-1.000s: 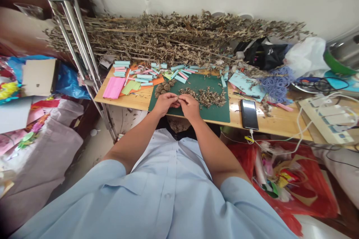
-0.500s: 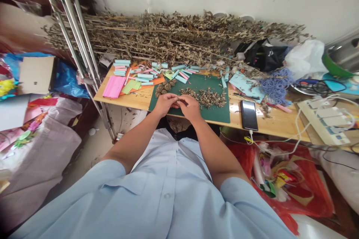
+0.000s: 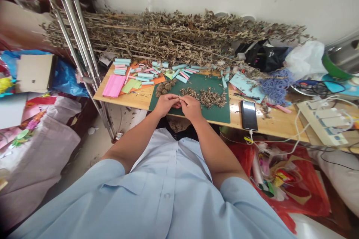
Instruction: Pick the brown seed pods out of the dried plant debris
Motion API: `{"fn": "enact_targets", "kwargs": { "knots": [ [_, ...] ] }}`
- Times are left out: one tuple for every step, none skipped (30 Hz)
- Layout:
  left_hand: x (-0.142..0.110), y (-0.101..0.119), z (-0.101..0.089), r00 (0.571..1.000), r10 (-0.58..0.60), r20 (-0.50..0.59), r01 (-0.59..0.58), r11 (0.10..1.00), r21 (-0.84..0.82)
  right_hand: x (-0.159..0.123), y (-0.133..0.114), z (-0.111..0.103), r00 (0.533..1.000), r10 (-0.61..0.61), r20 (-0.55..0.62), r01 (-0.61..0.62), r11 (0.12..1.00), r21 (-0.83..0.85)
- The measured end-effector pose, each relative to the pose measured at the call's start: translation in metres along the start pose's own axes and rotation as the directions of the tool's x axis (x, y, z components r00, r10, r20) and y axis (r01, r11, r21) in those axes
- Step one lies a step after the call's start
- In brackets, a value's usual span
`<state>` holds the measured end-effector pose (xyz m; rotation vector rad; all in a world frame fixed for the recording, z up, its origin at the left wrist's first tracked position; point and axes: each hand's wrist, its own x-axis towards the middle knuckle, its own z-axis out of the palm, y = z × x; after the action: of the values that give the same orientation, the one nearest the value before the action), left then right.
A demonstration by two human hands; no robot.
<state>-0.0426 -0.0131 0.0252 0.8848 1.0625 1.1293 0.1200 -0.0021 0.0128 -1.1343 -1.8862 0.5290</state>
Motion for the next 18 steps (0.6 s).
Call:
{"fn": "enact_targets", "kwargs": {
  "knots": [
    [0.000, -0.001, 0.000, 1.000, 0.008, -0.002, -0.008, 1.000, 0.010, 0.000, 0.000, 0.000, 1.000, -0.013, 0.008, 0.013, 1.000, -0.016],
    [0.000, -0.001, -0.001, 1.000, 0.014, -0.005, -0.014, 1.000, 0.020, 0.001, -0.001, 0.000, 0.999, -0.029, 0.015, 0.029, 0.999, -0.031],
    [0.000, -0.002, -0.001, 1.000, 0.017, -0.006, -0.017, 0.999, 0.030, 0.001, -0.002, 0.000, 0.999, -0.043, 0.023, 0.044, 0.998, -0.044],
    [0.000, -0.002, -0.001, 1.000, 0.018, -0.008, -0.018, 0.999, 0.038, 0.001, -0.003, 0.000, 0.998, -0.052, 0.031, 0.054, 0.997, -0.055],
    [0.000, -0.002, -0.001, 1.000, 0.017, -0.008, -0.017, 0.999, 0.044, 0.001, -0.004, 0.000, 0.998, -0.057, 0.039, 0.060, 0.996, -0.064],
    [0.000, -0.002, -0.001, 1.000, 0.014, -0.007, -0.014, 0.999, 0.049, 0.002, -0.005, 0.000, 0.997, -0.056, 0.043, 0.059, 0.996, -0.072],
    [0.000, -0.002, -0.001, 1.000, 0.011, -0.007, -0.011, 0.999, 0.052, 0.002, -0.006, 0.000, 0.998, -0.051, 0.043, 0.054, 0.995, -0.079],
    [0.000, -0.001, -0.001, 1.000, 0.007, -0.004, -0.007, 0.999, 0.054, 0.002, -0.007, 0.000, 0.998, -0.042, 0.038, 0.045, 0.996, -0.083],
    [0.000, -0.001, -0.001, 1.000, 0.003, 0.000, -0.003, 0.999, 0.053, 0.002, -0.008, 0.001, 0.999, -0.031, 0.027, 0.033, 0.996, -0.083],
    [0.000, 0.000, -0.001, 1.000, 0.001, 0.002, -0.001, 0.999, 0.049, 0.002, -0.009, 0.002, 1.000, -0.017, 0.011, 0.017, 0.997, -0.079],
    [0.000, 0.000, -0.001, 1.000, 0.000, 0.006, 0.000, 0.999, 0.042, 0.002, -0.010, 0.003, 1.000, 0.003, -0.009, -0.003, 0.998, -0.068],
    [0.000, 0.000, -0.001, 1.000, -0.001, 0.010, 0.001, 1.000, 0.030, 0.002, -0.011, 0.005, 0.999, 0.027, -0.033, -0.028, 0.999, -0.047],
    [0.001, 0.000, -0.002, 1.000, -0.002, 0.014, 0.001, 1.000, 0.013, 0.002, -0.012, 0.007, 0.997, 0.055, -0.059, -0.056, 0.998, -0.013],
    [0.001, 0.000, -0.003, 1.000, -0.003, 0.019, 0.003, 1.000, -0.006, 0.002, -0.012, 0.009, 0.993, 0.089, -0.083, -0.086, 0.996, 0.033],
    [0.002, 0.000, -0.003, 1.000, -0.005, 0.024, 0.006, 1.000, -0.025, 0.001, -0.012, 0.011, 0.986, 0.130, -0.104, -0.122, 0.989, 0.085],
    [0.002, 0.000, -0.004, 0.999, -0.012, 0.031, 0.013, 0.999, -0.040, 0.001, -0.012, 0.013, 0.977, 0.178, -0.117, -0.161, 0.977, 0.138],
    [0.003, 0.001, -0.005, 0.999, -0.021, 0.040, 0.023, 0.998, -0.052, 0.001, -0.011, 0.015, 0.966, 0.227, -0.124, -0.202, 0.962, 0.186],
    [0.003, 0.001, -0.007, 0.998, -0.031, 0.048, 0.034, 0.998, -0.061, 0.000, -0.010, 0.016, 0.953, 0.275, -0.124, -0.243, 0.943, 0.230]
  ]
}}
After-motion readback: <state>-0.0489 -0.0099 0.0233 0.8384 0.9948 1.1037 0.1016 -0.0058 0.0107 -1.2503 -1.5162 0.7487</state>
